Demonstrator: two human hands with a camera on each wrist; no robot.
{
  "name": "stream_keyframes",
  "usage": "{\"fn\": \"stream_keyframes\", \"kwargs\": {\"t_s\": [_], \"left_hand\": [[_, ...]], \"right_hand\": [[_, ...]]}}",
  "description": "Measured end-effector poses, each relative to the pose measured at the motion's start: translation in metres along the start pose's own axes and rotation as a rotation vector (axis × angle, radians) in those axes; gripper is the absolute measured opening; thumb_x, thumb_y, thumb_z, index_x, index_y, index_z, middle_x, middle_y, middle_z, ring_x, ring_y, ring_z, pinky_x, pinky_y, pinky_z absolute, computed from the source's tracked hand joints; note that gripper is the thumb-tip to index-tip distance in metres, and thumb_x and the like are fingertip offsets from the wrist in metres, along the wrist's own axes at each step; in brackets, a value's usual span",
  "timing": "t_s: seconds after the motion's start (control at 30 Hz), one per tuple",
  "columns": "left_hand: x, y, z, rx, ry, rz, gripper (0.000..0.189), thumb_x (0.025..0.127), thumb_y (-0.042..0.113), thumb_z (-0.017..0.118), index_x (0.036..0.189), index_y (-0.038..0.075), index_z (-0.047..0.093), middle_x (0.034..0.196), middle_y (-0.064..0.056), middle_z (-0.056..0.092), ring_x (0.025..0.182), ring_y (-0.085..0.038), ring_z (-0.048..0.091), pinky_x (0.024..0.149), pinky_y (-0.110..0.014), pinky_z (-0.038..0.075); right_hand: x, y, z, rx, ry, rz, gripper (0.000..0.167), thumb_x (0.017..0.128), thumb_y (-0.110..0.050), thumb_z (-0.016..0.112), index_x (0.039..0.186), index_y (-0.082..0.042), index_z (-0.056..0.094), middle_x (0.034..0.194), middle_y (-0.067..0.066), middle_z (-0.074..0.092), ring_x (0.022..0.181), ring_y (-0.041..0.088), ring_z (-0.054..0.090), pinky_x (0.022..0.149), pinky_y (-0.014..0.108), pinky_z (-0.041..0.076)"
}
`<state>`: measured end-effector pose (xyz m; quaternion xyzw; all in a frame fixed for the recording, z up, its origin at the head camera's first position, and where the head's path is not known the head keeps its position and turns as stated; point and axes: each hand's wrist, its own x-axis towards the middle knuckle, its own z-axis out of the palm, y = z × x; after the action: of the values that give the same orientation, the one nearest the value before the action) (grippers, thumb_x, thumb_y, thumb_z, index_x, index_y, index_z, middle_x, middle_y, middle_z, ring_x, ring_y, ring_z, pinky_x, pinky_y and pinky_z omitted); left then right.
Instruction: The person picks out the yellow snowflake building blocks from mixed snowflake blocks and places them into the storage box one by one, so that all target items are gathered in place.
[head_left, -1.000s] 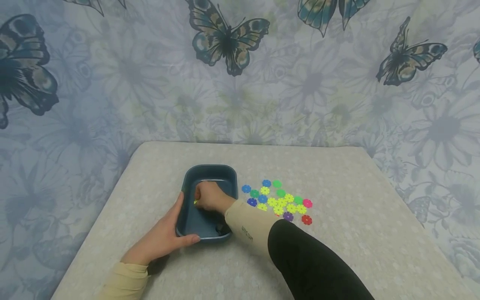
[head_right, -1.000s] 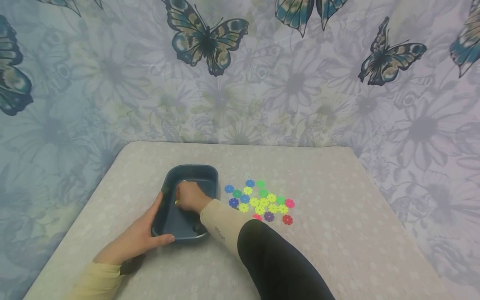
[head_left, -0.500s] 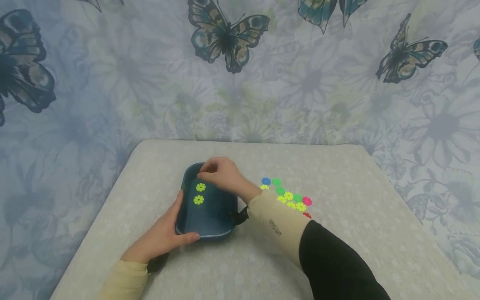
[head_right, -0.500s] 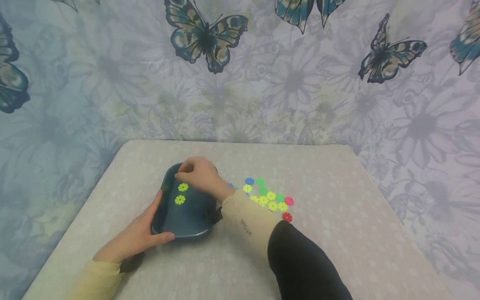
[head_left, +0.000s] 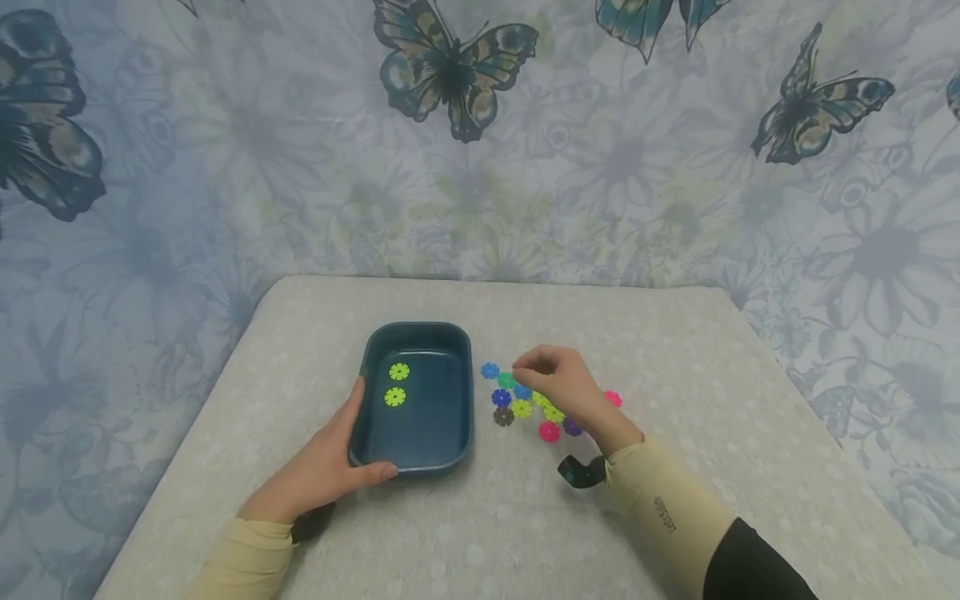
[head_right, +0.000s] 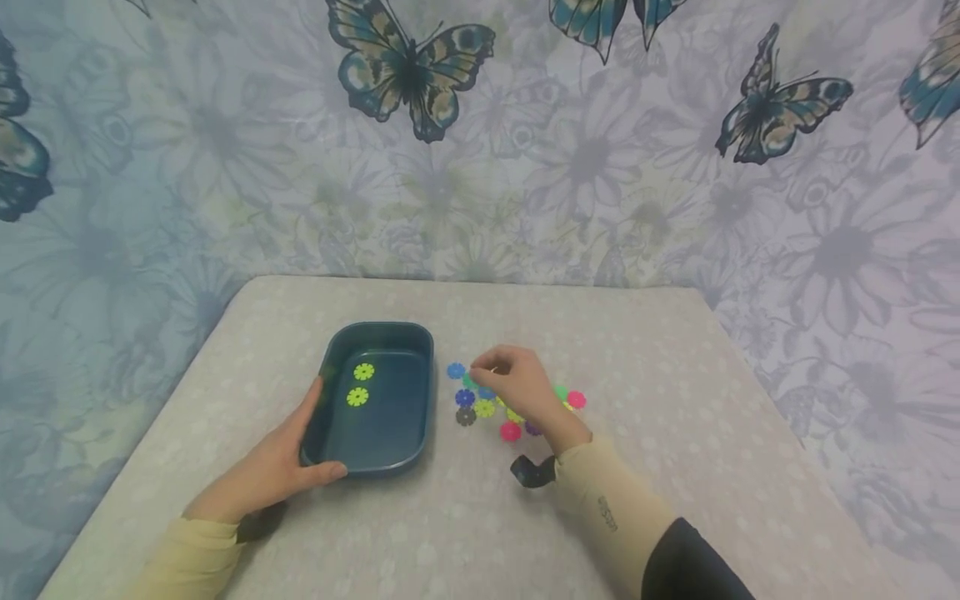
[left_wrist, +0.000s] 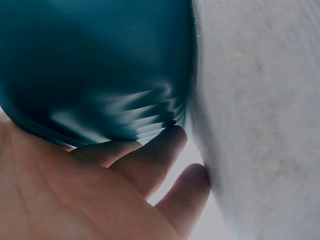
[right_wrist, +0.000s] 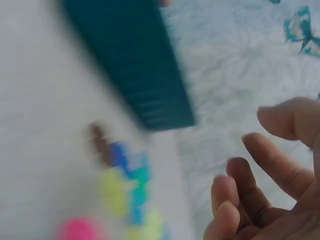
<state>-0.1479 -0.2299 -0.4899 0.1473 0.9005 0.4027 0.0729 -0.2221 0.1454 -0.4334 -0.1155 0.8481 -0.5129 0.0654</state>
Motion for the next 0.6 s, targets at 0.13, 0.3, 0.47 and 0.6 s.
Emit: {"fn": "stream_keyframes", "kwargs": {"t_s": [0.13,0.3,0.47,0.6], "left_hand": [[0.000,0.000,0.000,-0.013,0.001,0.000,0.135,0.079,0.054,0.086,0.165,0.025,-0.015,0.174,-0.011,-0.001,0.158,-0.040,0.012,0.120,-0.067,0.025],[0.000,0.000,0.000,-0.021,0.001,-0.001,0.135,0.080,0.053,0.086,0.165,0.026,-0.015,0.174,-0.010,-0.002,0.158,-0.040,0.011,0.120,-0.068,0.023],[0.000,0.002,0.000,-0.023,0.000,0.001,0.135,0.080,0.051,0.086,0.165,0.025,-0.015,0.174,-0.011,-0.002,0.158,-0.040,0.011,0.120,-0.067,0.023],[-0.001,0.002,0.000,-0.010,-0.003,-0.005,0.134,0.080,0.052,0.086,0.164,0.026,-0.015,0.173,-0.012,-0.001,0.158,-0.041,0.012,0.120,-0.068,0.023]], "right_hand": [[-0.012,0.034,0.010,0.025,-0.018,0.052,0.019,0.093,-0.022,0.077,0.109,-0.011,0.077,0.110,0.002,0.074,0.092,0.019,0.068,0.077,0.035,0.058],[-0.016,0.056,0.022,-0.115,0.015,-0.021,0.021,0.090,-0.014,0.078,0.111,-0.015,0.078,0.112,-0.001,0.072,0.090,0.016,0.065,0.075,0.030,0.056],[-0.017,0.063,0.028,-0.370,0.008,-0.194,0.026,0.090,-0.009,0.077,0.116,-0.011,0.078,0.114,0.003,0.065,0.090,0.014,0.060,0.079,0.030,0.055],[-0.019,0.065,0.031,-0.475,-0.026,-0.225,0.027,0.094,-0.012,0.075,0.120,-0.008,0.076,0.110,0.004,0.060,0.091,0.013,0.054,0.077,0.028,0.052]]}}
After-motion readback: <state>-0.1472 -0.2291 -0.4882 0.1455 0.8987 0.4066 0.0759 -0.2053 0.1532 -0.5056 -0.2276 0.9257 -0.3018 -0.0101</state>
